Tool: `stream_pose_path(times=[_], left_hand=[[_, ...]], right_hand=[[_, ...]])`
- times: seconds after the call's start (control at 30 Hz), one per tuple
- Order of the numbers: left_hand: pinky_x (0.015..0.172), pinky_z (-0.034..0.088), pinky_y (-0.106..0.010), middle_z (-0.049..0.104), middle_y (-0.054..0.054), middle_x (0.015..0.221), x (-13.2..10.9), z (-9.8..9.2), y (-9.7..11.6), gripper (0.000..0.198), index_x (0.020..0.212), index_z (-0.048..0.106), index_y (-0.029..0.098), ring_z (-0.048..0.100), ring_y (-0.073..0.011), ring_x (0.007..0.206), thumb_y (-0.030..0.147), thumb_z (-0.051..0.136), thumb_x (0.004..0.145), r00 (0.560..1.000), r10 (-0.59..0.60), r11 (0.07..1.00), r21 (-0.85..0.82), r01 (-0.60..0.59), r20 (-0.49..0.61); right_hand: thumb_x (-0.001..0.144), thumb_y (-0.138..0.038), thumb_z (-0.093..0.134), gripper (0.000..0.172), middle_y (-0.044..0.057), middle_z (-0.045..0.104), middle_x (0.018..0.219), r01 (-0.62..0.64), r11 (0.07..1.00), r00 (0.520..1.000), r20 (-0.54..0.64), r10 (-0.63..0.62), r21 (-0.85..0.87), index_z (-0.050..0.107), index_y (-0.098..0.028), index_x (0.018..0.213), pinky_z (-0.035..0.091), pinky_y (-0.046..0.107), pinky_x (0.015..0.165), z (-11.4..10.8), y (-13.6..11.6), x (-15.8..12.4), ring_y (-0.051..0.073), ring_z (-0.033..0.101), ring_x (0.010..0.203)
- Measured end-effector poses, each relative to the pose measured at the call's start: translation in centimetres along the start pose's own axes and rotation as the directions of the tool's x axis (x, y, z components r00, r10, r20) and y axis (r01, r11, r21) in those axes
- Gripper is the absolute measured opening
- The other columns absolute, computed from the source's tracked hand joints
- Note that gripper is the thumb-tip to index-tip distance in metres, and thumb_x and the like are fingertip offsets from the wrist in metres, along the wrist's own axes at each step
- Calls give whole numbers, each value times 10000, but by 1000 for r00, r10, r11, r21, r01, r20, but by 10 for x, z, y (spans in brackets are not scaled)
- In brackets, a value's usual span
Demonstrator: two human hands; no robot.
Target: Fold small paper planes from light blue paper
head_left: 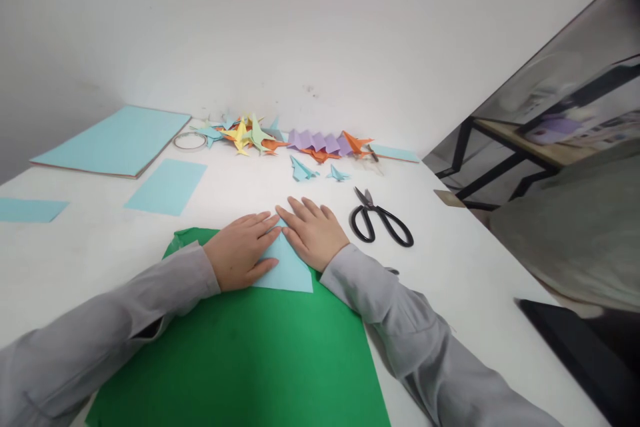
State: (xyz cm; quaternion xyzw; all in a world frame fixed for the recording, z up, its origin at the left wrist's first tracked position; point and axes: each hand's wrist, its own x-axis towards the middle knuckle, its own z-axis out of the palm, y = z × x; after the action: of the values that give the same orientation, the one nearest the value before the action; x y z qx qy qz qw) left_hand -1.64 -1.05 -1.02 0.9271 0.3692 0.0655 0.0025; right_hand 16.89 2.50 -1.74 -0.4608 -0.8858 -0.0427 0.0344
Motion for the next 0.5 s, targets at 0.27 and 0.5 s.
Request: stream_pose_path(times=[0.27, 0.5], left_hand=[[1003, 292, -439, 435, -202, 1288, 1, 0, 1, 528, 1236, 427, 33, 327, -295, 1239, 369, 378, 832, 1000, -10, 1000, 5, 10, -18], [1001, 297, -436, 458, -208, 1263, 0, 1, 2, 523, 1215, 442, 20, 335, -293, 1235, 369, 379, 830, 999, -13, 1000, 6, 14, -51]], right_hand=[[892, -365, 238, 446, 84, 351, 1377, -36, 999, 999, -39, 34, -37, 338, -266, 1315, 291, 498, 912, -2, -11, 0, 294, 331, 1217], [894, -362, 258, 426, 77, 381, 1357, -54, 998, 998, -35, 54, -11, 369, -296, 1299, 305, 481, 909, -2, -12, 0, 294, 338, 1214]])
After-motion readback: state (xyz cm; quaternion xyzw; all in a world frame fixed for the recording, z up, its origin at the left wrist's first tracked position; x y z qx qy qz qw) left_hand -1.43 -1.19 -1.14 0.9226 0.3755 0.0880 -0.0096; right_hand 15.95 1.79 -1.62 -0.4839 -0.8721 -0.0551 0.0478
